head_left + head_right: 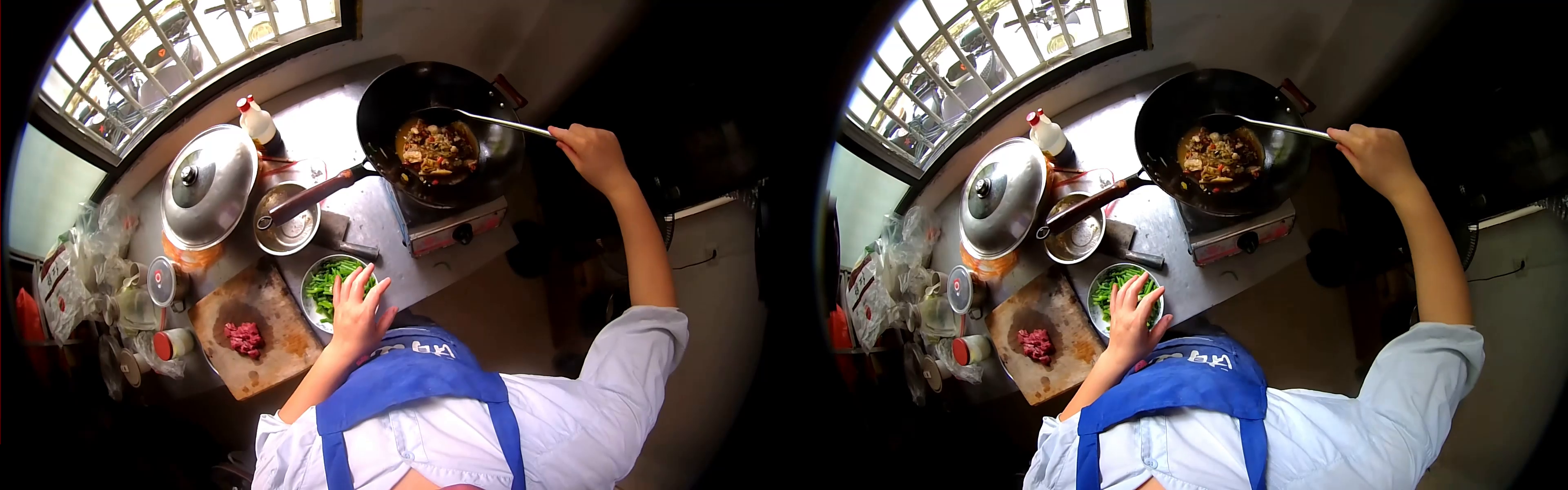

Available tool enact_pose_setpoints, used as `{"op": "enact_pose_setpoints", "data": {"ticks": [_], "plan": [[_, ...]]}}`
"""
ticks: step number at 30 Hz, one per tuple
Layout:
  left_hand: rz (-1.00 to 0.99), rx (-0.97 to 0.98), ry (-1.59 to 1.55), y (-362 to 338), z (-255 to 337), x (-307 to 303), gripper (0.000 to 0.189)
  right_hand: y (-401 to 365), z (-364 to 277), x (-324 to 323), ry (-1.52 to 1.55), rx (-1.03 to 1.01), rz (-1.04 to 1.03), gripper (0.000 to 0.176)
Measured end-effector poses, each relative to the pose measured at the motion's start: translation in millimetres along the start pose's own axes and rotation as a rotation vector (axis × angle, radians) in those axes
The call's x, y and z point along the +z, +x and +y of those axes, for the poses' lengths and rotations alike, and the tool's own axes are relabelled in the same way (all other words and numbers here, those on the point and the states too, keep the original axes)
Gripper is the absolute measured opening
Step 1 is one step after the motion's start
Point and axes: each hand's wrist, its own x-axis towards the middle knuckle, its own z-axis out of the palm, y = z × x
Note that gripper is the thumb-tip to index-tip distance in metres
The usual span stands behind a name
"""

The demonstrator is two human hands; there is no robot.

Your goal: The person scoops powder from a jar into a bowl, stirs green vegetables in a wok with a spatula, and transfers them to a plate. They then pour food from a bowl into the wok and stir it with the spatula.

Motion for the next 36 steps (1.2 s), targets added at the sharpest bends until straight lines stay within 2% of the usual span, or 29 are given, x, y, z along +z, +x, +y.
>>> {"op": "enact_pose_setpoints", "data": {"ticks": [4, 8, 10, 15, 17, 20, 27, 36], "plan": [[0.017, 0.014, -0.006, 6, 0, 1, 0.056, -6, 5, -5, 0.084, 0.112, 0.008, 0.019], [0.02, 0.0, -0.01, 9, -1, 2, 0.057, -36, -3, -25, 0.338, 0.385, -0.049, 0.023], [0.014, -0.003, -0.01, 8, -2, 5, 0.056, -47, -12, -34, 0.376, 0.407, -0.058, 0.023], [-0.009, 0.059, -0.036, 11, 2, 5, 0.058, -56, -26, -21, 0.242, 0.249, 0.052, 0.02], [-0.007, 0.065, -0.034, 13, 4, 4, 0.058, -54, -25, -14, 0.102, 0.128, 0.125, 0.021], [0.0, 0.071, -0.026, 12, 4, 2, 0.058, -52, -26, -7, 0.081, 0.081, 0.145, 0.022], [0.009, 0.039, -0.022, -5, -1, 5, 0.057, -48, -23, 3, 0.006, 0.062, 0.156, 0.023], [0.04, 0.013, -0.016, -19, -2, -1, 0.055, -53, -44, -16, 0.106, 0.228, 0.124, 0.023]]}}
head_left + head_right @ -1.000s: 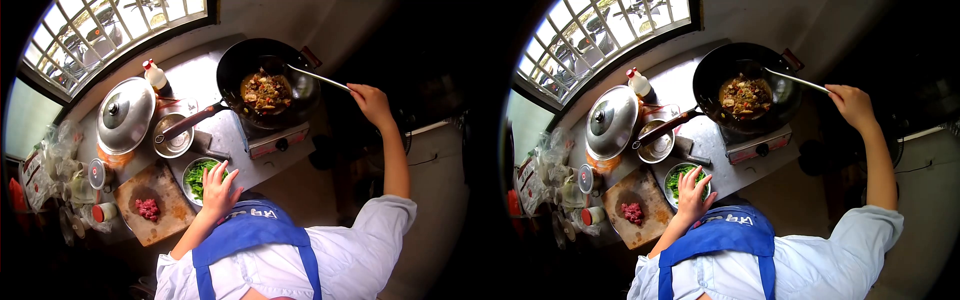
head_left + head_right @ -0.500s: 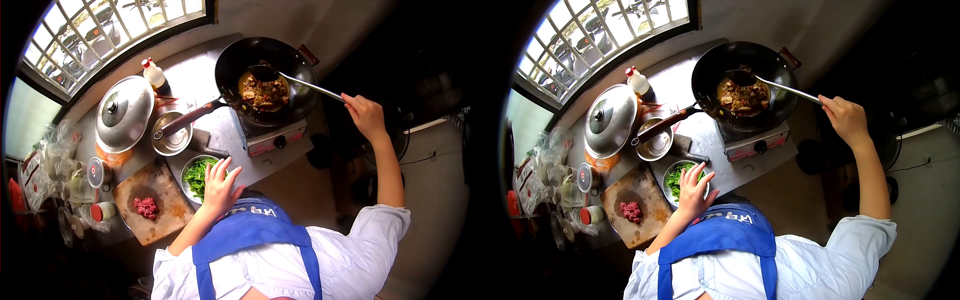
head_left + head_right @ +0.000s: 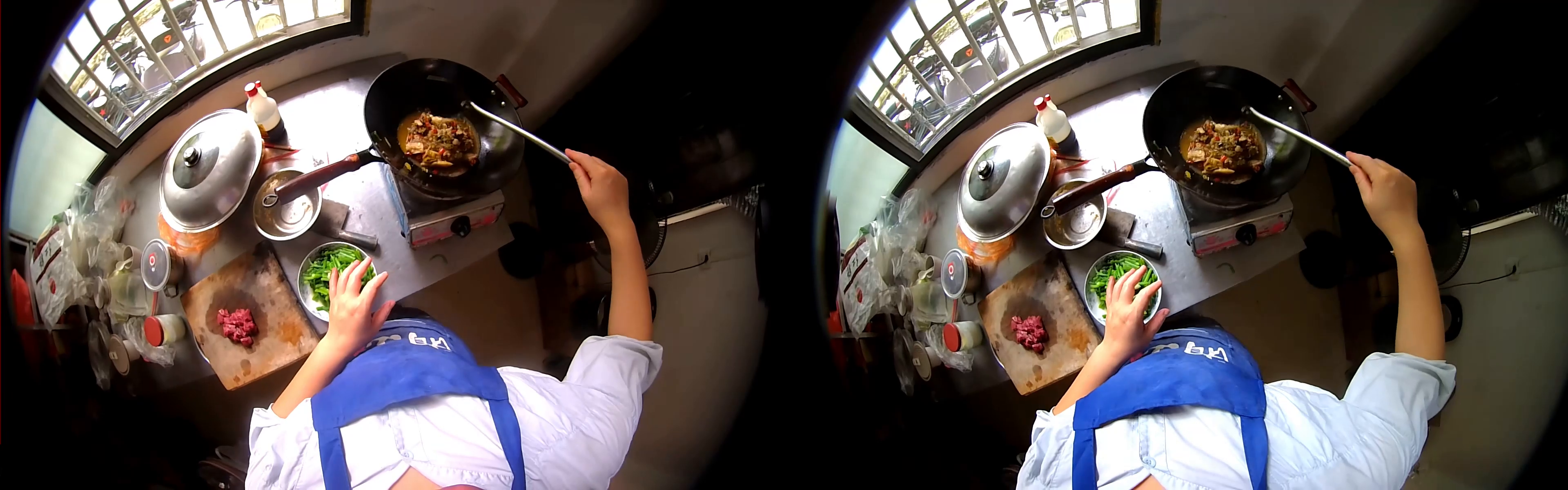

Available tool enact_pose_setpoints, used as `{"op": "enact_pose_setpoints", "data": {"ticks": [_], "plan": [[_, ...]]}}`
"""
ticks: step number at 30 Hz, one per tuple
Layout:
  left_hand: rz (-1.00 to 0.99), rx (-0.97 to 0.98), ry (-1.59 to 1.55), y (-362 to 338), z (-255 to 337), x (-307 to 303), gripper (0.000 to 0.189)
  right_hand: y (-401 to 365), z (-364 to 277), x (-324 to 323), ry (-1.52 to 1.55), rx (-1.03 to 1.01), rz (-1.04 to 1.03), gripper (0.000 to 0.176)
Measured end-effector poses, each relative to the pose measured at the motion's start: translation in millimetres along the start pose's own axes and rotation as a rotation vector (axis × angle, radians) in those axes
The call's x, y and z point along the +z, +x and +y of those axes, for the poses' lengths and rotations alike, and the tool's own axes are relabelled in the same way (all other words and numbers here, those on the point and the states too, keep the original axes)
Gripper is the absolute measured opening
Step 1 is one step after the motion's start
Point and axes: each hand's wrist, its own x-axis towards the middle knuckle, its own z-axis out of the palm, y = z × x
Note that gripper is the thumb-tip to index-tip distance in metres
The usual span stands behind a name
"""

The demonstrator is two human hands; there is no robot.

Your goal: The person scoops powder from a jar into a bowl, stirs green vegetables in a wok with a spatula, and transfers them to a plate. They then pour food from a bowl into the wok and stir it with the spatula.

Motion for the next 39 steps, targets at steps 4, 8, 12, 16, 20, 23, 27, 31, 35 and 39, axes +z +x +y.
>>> {"op": "enact_pose_setpoints", "data": {"ticks": [4, 8, 12, 16, 20, 23, 27, 31, 35, 39], "plan": [[0.004, 0.021, 0.006, -2, 1, 0, 0.056, -16, 7, 12, 0.78, 0.548, -0.333, 0.03], [0.003, 0.039, 0.004, -4, 3, -3, 0.056, -40, -2, 30, 0.889, 0.597, -0.446, 0.033], [-0.015, 0.042, 0.004, -7, 3, -4, 0.055, -50, -10, 16, 1.094, 0.737, -0.604, 0.045], [-0.013, 0.043, 0.008, -8, 4, -5, 0.055, -60, -14, 28, 1.989, 0.376, -0.175, 0.056], [-0.036, 0.065, 0.019, -8, 10, -6, 0.055, -21, -34, 53, 1.674, 0.72, 0.041, 0.05], [-0.035, 0.082, 0.053, -4, 6, -17, 0.055, 7, -41, 34, 1.314, 0.714, 0.172, 0.048], [0.032, 0.02, 0.047, -4, -6, -21, 0.053, 23, -34, -46, 0.952, 0.614, 0.214, 0.053], [-0.007, 0.016, 0.036, -7, -10, -18, 0.052, 47, -28, -64, 0.743, 0.652, 0.094, 0.061], [0.013, 0.021, 0.04, -7, -12, -16, 0.056, 60, -19, -56, 0.746, 0.731, 0.06, 0.061], [0.017, 0.008, 0.017, -8, -15, -15, 0.053, 53, -21, -19, 0.929, 0.763, 0.092, 0.053]]}}
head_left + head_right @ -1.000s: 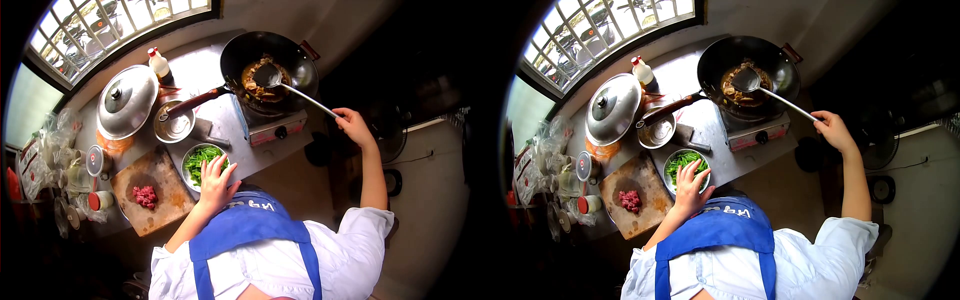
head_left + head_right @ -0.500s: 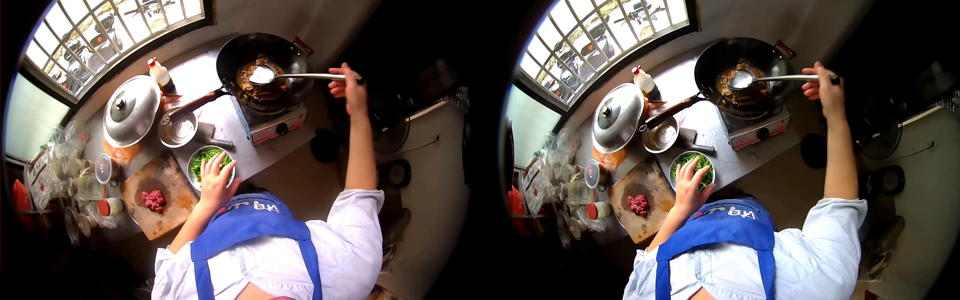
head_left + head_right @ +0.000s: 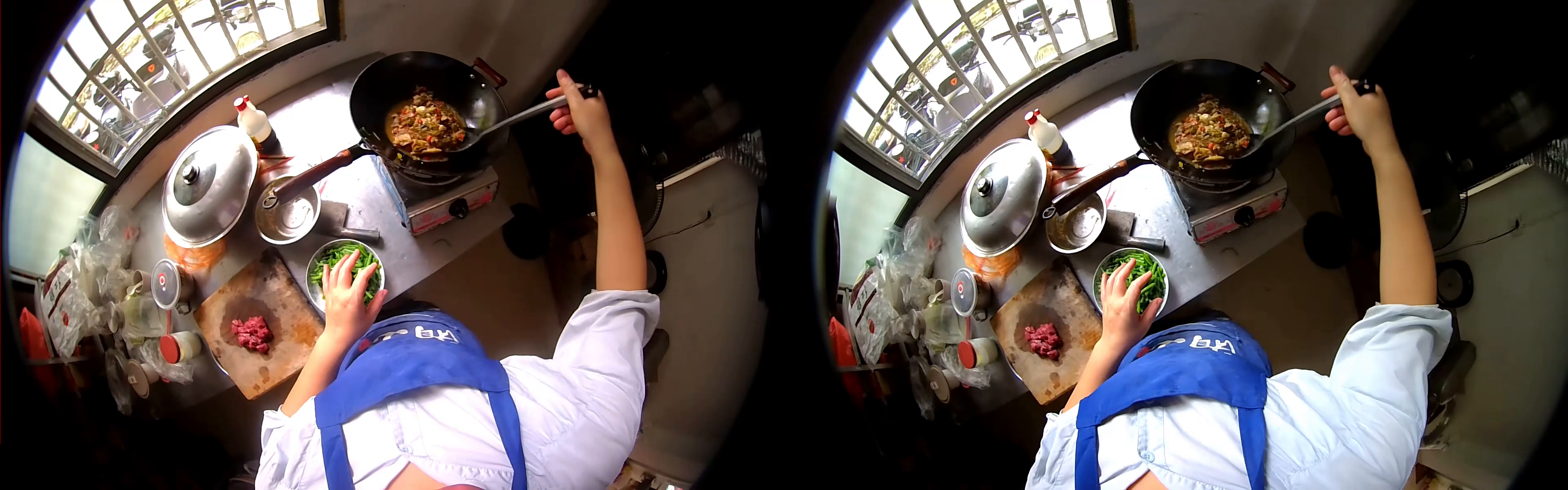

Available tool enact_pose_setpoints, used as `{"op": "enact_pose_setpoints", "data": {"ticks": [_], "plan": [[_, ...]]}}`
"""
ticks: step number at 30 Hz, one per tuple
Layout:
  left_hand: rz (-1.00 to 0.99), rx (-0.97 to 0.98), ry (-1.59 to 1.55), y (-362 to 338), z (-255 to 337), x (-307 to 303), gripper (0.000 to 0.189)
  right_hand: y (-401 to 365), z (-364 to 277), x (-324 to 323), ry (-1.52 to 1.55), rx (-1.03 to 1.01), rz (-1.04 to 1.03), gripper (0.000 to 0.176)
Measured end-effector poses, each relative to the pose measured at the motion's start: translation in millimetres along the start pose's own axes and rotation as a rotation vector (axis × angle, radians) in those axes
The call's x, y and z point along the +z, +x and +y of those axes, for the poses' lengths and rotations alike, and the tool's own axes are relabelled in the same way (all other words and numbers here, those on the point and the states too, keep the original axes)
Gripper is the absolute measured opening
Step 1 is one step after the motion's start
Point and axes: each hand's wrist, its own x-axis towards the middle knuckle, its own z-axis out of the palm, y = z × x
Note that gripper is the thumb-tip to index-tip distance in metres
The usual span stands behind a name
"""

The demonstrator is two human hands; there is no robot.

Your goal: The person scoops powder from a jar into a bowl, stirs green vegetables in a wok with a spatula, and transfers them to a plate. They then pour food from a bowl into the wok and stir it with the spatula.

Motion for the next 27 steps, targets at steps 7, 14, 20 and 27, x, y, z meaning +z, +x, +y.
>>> {"op": "enact_pose_setpoints", "data": {"ticks": [7, 14, 20, 27], "plan": [[-0.03, -0.027, 0.043, -8, -7, 2, 0.053, 6, 53, 30, 0.246, -0.035, 0.102, 0.035], [-0.037, -0.007, 0.077, 4, 0, 0, 0.055, 16, 22, 13, 0.023, -0.186, -0.017, 0.029], [-0.016, -0.018, 0.083, 3, 0, 1, 0.055, 68, 36, 12, 0.105, -0.023, -0.027, 0.028], [-0.046, -0.008, 0.085, -6, 1, 5, 0.054, 47, 20, 62, 0.104, -0.317, -0.22, 0.024]]}}
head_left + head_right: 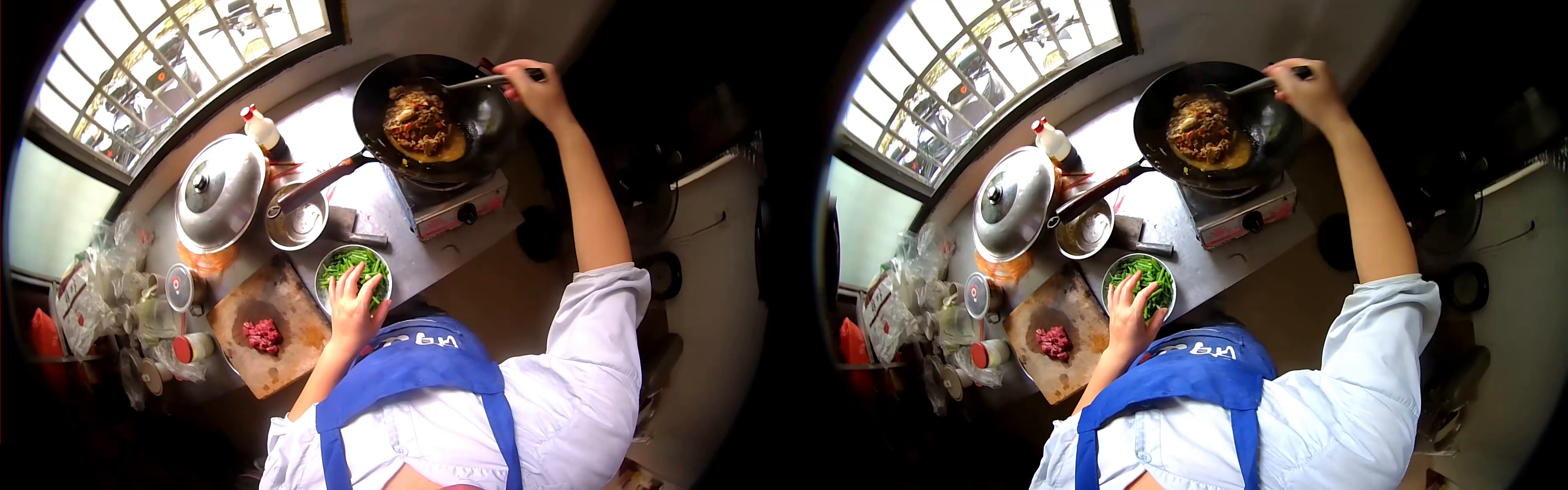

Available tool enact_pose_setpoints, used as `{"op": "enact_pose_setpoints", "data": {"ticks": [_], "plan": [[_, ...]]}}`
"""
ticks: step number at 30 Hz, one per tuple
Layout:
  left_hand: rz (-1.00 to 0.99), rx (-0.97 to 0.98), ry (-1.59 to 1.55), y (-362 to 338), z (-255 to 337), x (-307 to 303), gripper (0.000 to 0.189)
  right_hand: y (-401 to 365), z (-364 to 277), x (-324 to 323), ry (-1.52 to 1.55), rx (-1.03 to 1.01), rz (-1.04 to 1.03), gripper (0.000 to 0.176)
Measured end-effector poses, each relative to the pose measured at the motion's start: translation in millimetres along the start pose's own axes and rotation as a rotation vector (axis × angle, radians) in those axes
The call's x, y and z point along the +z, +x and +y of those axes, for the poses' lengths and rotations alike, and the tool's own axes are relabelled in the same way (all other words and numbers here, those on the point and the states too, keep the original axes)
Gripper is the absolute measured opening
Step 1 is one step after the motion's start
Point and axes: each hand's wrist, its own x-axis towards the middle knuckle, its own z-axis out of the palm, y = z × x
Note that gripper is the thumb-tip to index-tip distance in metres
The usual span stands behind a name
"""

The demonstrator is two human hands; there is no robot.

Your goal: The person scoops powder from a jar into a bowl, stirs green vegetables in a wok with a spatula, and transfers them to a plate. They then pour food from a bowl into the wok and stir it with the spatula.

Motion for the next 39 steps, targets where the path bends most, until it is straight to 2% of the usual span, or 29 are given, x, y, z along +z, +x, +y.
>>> {"op": "enact_pose_setpoints", "data": {"ticks": [2, 4, 7, 10, 12, 13, 18, 20, 24, 27, 30, 32, 34, 36, 38, 39], "plan": [[-0.027, 0.015, 0.006, 3, 3, 1, 0.055, -13, -7, 16, -0.24, -0.339, -0.098, 0.023], [-0.066, 0.024, 0.005, 9, 7, 2, 0.054, -36, -17, 31, -0.319, -0.529, -0.19, 0.02], [-0.06, 0.069, 0.017, 21, 15, 6, 0.055, -73, -18, 34, -0.429, -0.601, -0.361, 0.015], [-0.051, 0.098, 0.016, 33, 25, 13, 0.055, -97, -5, 12, -0.568, -0.722, -0.448, 0.014], [-0.044, 0.111, 0.011, 39, 32, 18, 0.055, -102, -10, -16, -0.357, -0.665, -0.373, 0.016], [-0.041, 0.119, 0.012, 41, 35, 21, 0.055, -109, -23, -32, -0.286, -0.559, -0.317, 0.019], [-0.013, 0.109, 0.024, 49, 47, 33, 0.054, -142, -76, -85, -0.313, -0.477, -0.321, 0.021], [-0.004, 0.094, 0.023, 52, 52, 36, 0.054, -155, -77, -87, -0.307, -0.476, -0.399, 0.026], [0.022, 0.065, 0.019, 56, 63, 43, 0.055, -164, -68, -77, -0.355, -0.554, -0.436, 0.019], [0.039, 0.048, 0.026, 55, 69, 52, 0.055, -159, -42, -58, -0.324, -0.543, -0.373, 0.017], [0.081, 0.027, 0.015, 49, 75, 61, 0.055, -150, -9, -37, -0.245, -0.575, -0.22, 0.014], [0.096, 0.001, 0.017, 43, 79, 66, 0.055, -150, -5, -34, -0.245, -0.538, -0.218, 0.013], [0.11, -0.018, 0.024, 36, 79, 67, 0.055, -153, -3, -30, -0.234, -0.418, -0.224, 0.014], [0.127, -0.054, 0.03, 28, 79, 65, 0.055, -147, 0, -43, -0.167, -0.425, -0.192, 0.015], [0.146, -0.071, 0.032, 21, 77, 60, 0.054, -149, -8, -60, 0.017, -0.067, -0.072, 0.014], [0.146, -0.091, 0.036, 17, 75, 57, 0.054, -150, -18, -63, 0.032, -0.072, -0.015, 0.014]]}}
